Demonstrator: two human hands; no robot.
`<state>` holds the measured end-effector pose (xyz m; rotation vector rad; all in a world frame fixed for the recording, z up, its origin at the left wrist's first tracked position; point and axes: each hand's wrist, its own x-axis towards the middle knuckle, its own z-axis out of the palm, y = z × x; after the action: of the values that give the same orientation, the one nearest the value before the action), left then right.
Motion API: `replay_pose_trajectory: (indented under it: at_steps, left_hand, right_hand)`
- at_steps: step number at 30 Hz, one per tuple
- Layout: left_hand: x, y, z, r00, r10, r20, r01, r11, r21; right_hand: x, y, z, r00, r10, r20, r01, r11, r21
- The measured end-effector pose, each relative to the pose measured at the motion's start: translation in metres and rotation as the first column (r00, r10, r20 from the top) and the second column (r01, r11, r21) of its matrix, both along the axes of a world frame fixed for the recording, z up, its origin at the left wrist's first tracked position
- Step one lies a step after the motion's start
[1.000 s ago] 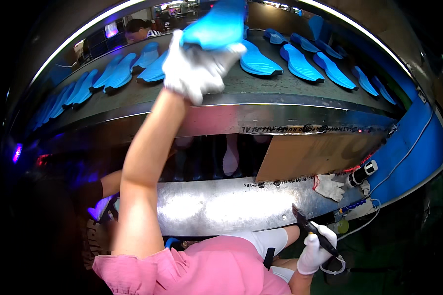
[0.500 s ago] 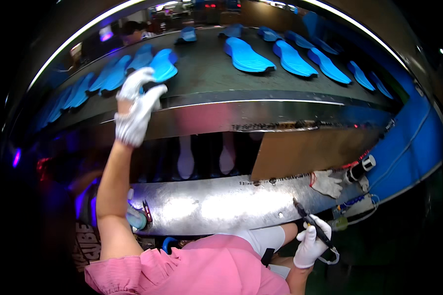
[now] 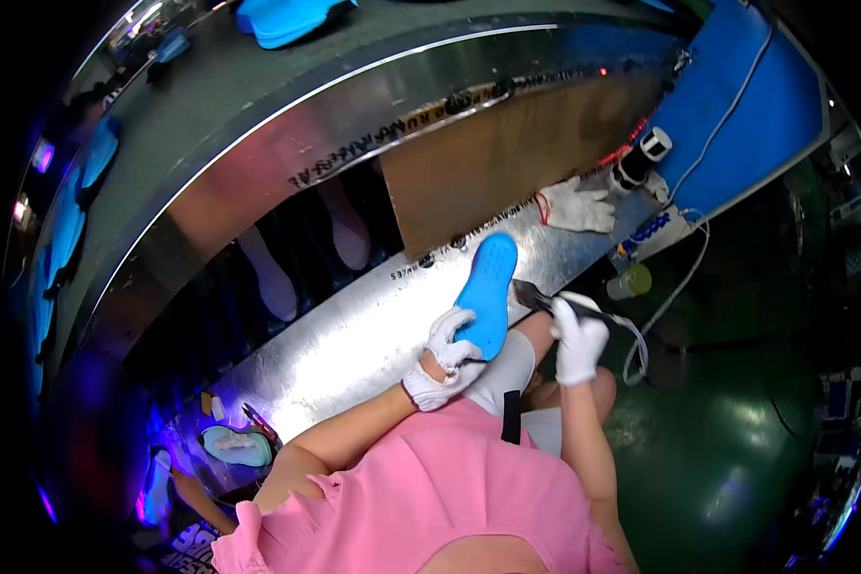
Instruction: The person repeatedly removes shoe soles from a conveyor belt, applies liquid to each sole using a brush tool, and places them back onto the conveyor belt.
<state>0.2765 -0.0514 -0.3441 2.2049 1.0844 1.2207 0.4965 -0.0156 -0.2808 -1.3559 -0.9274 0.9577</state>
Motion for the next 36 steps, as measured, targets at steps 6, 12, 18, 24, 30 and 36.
replay_pose_trajectory:
  at_steps: [6, 12, 18, 24, 30, 36]
  left_hand:
    - [0.014, 0.032, 0.009, 0.427, 0.545, 0.722, 0.561, 0.466, -0.684]
    - [0.03, 0.061, 0.004, 0.2, 0.826, 0.526, 0.847, 0.124, -0.517]
    - [0.028, 0.053, 0.003, 0.025, 0.739, 0.673, 0.878, 0.306, -0.368]
    - [0.039, 0.047, 0.009, -0.353, 0.532, 0.77, 0.907, 0.395, 0.143]
    - [0.04, 0.045, 0.042, -0.044, 0.437, 0.898, 0.901, 0.406, -0.153]
    - [0.034, 0.062, 0.047, -0.144, 0.445, 0.884, 0.924, 0.38, -0.041]
  right_hand:
    - [-0.033, 0.058, -0.058, 0.783, 0.112, 0.612, 0.041, 0.973, -0.229]
    - [-0.057, 0.028, -0.042, 0.692, 0.066, 0.719, -0.148, 0.988, 0.052]
    - [-0.044, -0.002, 0.043, 0.902, 0.224, 0.369, -0.269, 0.96, 0.074]
    - [-0.063, -0.009, 0.08, 0.584, 0.167, 0.794, -0.598, 0.75, 0.282]
    - [-0.052, -0.007, 0.077, 0.589, -0.029, 0.808, -0.576, 0.685, 0.445]
    - [-0.056, -0.015, 0.073, 0.924, 0.039, 0.381, -0.155, 0.948, 0.279]
